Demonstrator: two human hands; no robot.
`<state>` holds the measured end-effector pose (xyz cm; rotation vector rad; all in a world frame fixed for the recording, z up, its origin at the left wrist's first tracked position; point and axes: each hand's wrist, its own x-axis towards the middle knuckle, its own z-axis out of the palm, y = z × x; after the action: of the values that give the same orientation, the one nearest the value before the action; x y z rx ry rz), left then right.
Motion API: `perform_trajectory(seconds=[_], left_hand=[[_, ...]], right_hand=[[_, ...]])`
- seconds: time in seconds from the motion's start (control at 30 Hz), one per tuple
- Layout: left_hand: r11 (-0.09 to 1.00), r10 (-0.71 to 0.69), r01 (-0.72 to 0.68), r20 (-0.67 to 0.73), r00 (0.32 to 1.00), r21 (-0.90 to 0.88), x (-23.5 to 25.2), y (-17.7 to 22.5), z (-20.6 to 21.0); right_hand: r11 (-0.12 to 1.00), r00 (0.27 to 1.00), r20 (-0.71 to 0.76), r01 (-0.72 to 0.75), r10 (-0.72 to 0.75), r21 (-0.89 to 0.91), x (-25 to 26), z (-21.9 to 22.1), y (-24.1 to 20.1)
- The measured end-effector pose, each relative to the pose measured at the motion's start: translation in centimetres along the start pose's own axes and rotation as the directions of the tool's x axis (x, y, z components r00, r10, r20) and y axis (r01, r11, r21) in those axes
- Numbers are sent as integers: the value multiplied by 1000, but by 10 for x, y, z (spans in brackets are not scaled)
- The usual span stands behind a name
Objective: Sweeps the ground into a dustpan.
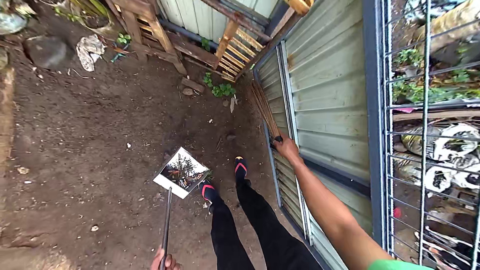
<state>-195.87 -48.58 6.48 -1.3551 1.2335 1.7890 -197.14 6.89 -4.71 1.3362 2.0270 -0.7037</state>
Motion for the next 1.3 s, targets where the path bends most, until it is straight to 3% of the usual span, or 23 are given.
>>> perform_trajectory(seconds=[0.07, 0.13, 0.23, 0.33, 0.43, 0.57, 0.7, 0.9, 1.03, 1.13, 1.3], left_hand=[[1000, 23, -23, -4, 1000, 13, 13, 3, 16], [998, 56, -55, -19, 998, 30, 28, 11, 36], [994, 89, -87, -33, 995, 69, 49, 26, 63], [990, 91, -85, -51, 994, 117, 76, 46, 94], [981, 89, -75, -66, 994, 181, 101, 69, 120], [964, 68, -34, -118, 991, 265, 138, 92, 156], [947, 102, -43, -171, 980, 320, 168, 104, 196], [949, 149, -92, -170, 974, 300, 191, 107, 255], [961, 164, -102, -231, 959, 258, 197, 104, 284], [972, 155, -104, -237, 959, 212, 198, 108, 288], [977, 133, -95, -196, 972, 191, 182, 123, 267]], right_hand=[[999, 999, 18, 45, -45, 12, 26, 25, -3], [997, 992, 109, 71, -66, -44, 16, 46, -14], [995, 965, 253, 80, -63, -60, -50, 72, -14], [999, 973, 226, 27, -36, 43, -121, 75, 0], [990, 985, 175, -30, 6, 136, -159, 69, 9], [984, 988, 127, -106, 89, 140, -137, 77, -1], [987, 977, 185, -130, 110, 98, -99, 114, -34], [998, 904, 424, 24, -49, 62, -162, 165, -56], [992, 852, 515, 37, -94, 120, -216, 135, -41], [995, 869, 491, 21, -65, 94, -240, 103, -25], [997, 939, 344, 3, -29, 77, -207, 93, -25]])
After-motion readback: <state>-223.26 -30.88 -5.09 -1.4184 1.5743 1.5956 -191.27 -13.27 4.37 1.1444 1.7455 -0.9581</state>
